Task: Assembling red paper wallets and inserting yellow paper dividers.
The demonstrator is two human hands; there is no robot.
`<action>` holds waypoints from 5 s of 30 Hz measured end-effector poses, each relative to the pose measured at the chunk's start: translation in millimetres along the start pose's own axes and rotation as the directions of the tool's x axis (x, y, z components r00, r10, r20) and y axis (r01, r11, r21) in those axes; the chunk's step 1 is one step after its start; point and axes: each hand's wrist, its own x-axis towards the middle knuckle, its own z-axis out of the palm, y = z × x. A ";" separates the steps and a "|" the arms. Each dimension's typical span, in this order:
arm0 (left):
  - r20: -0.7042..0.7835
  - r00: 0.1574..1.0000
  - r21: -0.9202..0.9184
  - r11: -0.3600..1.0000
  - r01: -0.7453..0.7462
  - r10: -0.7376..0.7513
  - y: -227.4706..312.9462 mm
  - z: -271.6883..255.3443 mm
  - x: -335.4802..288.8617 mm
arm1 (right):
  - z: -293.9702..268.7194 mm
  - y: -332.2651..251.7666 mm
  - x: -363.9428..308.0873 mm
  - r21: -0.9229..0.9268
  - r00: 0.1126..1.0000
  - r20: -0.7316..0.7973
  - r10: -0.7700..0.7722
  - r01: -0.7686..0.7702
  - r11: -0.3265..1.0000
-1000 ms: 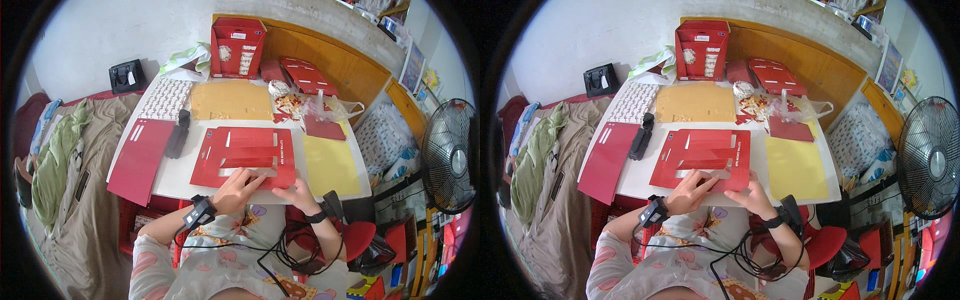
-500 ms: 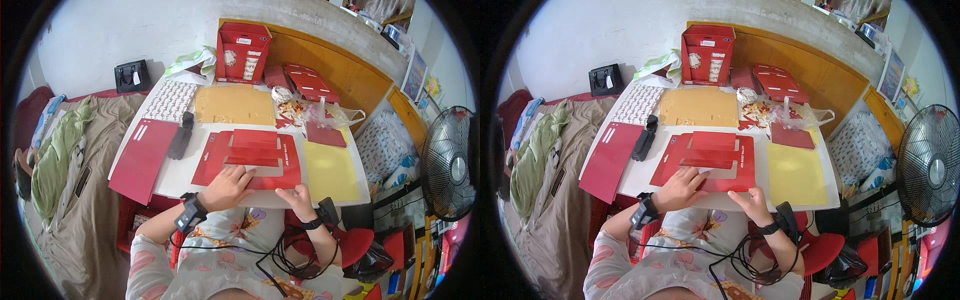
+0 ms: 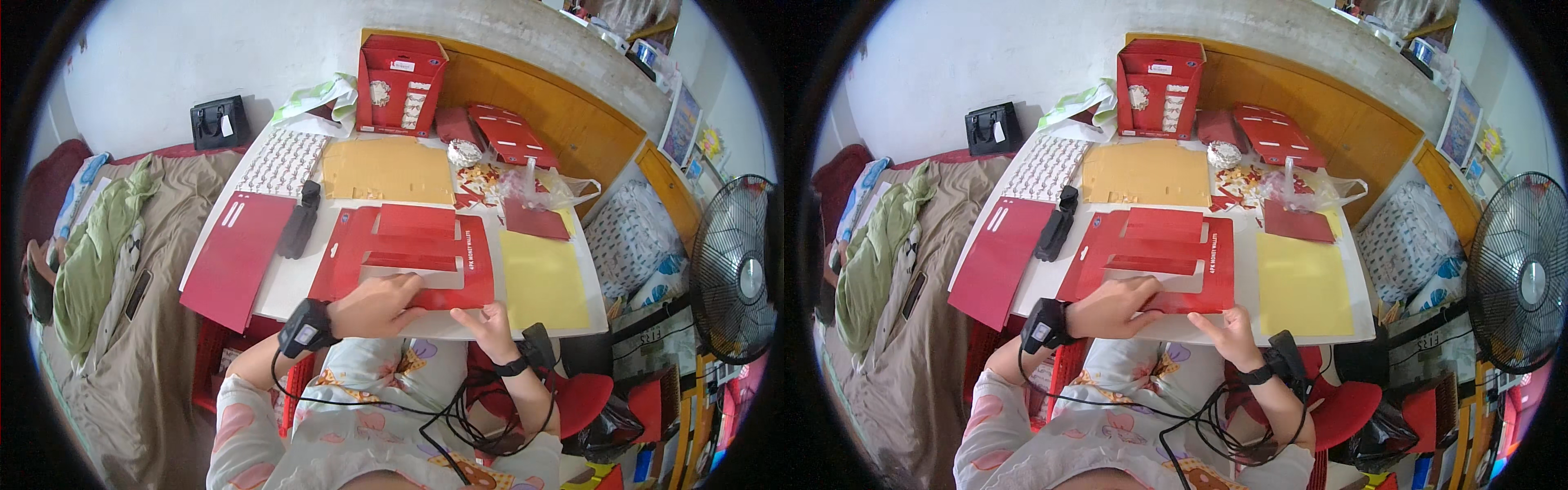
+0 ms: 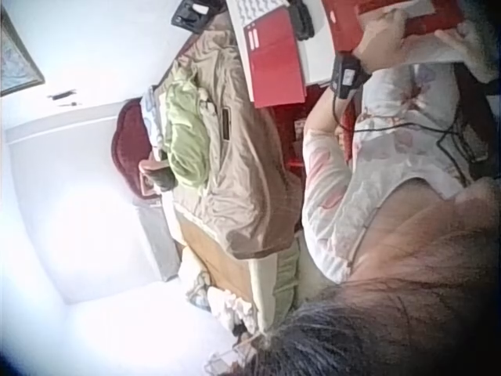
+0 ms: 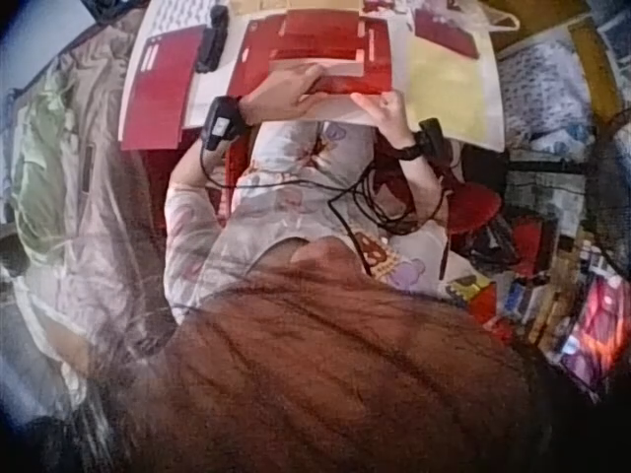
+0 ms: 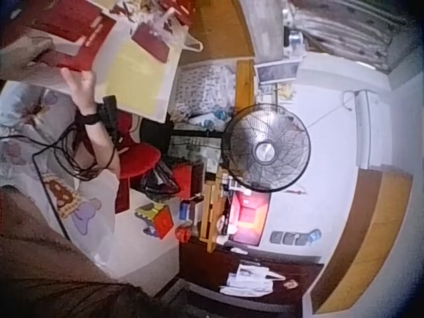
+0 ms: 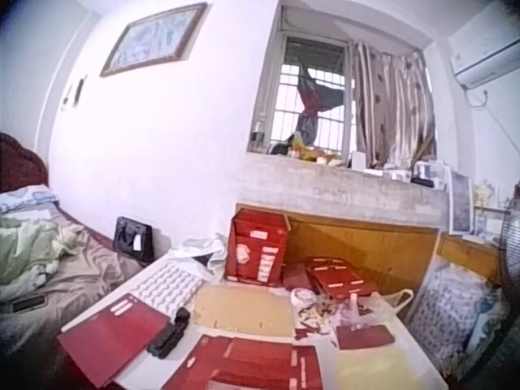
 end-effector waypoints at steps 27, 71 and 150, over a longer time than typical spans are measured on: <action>-0.080 0.984 0.301 0.945 -0.126 0.157 -8.1 44.0 8.1 | -5.3 -16.5 16.6 -0.806 0.752 0.484 -0.448 0.583 0.106; 0.076 0.978 0.584 0.786 -0.202 0.195 -11.5 12.4 -17.0 | -7.9 -3.7 5.0 -0.822 0.779 0.359 -0.515 0.525 0.220; -0.320 0.941 0.359 0.906 0.225 -0.107 -24.6 5.9 -54.8 | -24.6 -20.9 -9.8 -0.932 0.945 -0.054 -0.323 0.068 0.355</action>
